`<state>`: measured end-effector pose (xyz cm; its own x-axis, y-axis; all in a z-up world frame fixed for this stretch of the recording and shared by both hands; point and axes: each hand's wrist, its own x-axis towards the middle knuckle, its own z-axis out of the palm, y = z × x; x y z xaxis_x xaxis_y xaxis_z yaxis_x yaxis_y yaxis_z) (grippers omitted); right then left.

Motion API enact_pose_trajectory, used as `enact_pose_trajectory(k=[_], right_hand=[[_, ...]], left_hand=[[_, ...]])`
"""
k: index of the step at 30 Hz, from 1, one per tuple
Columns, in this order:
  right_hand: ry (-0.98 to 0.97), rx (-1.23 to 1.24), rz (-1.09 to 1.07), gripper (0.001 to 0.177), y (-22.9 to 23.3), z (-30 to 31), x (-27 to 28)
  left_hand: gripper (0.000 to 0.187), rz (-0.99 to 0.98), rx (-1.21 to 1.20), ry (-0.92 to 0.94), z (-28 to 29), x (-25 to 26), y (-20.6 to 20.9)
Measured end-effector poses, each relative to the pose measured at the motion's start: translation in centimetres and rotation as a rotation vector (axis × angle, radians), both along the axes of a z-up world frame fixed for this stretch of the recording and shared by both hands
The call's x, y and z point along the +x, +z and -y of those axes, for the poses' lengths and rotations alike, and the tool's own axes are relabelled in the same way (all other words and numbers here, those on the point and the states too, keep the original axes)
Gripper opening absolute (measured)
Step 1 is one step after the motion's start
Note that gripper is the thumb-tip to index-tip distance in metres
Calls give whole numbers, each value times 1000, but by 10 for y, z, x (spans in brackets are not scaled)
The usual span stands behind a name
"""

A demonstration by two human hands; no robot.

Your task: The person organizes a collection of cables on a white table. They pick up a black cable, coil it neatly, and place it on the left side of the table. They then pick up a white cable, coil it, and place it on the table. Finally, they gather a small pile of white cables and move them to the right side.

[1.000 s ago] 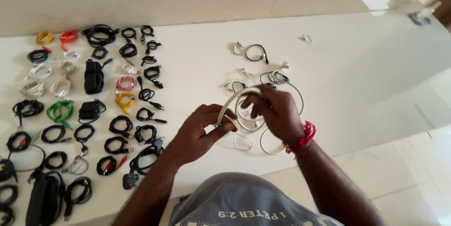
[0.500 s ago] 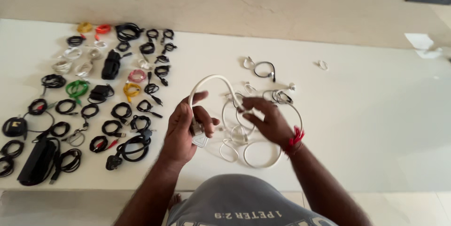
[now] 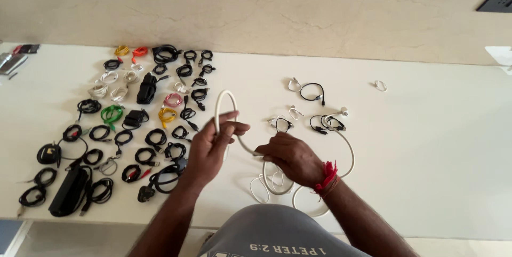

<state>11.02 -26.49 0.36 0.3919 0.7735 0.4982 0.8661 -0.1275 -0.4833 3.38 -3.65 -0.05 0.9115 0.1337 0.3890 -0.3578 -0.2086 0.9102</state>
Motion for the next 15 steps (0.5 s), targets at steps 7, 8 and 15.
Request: enact_pose_trajectory(k=[7, 8, 15], right_hand=[[42, 9, 43, 16, 31, -9, -5], [37, 58, 51, 16, 33, -9, -2], [-231, 285, -338, 22, 23, -19, 14]], left_hand=[[27, 264, 411, -34, 1, 4, -1], [27, 232, 323, -86, 1, 8, -5], [52, -243, -331, -383, 15, 4, -31]])
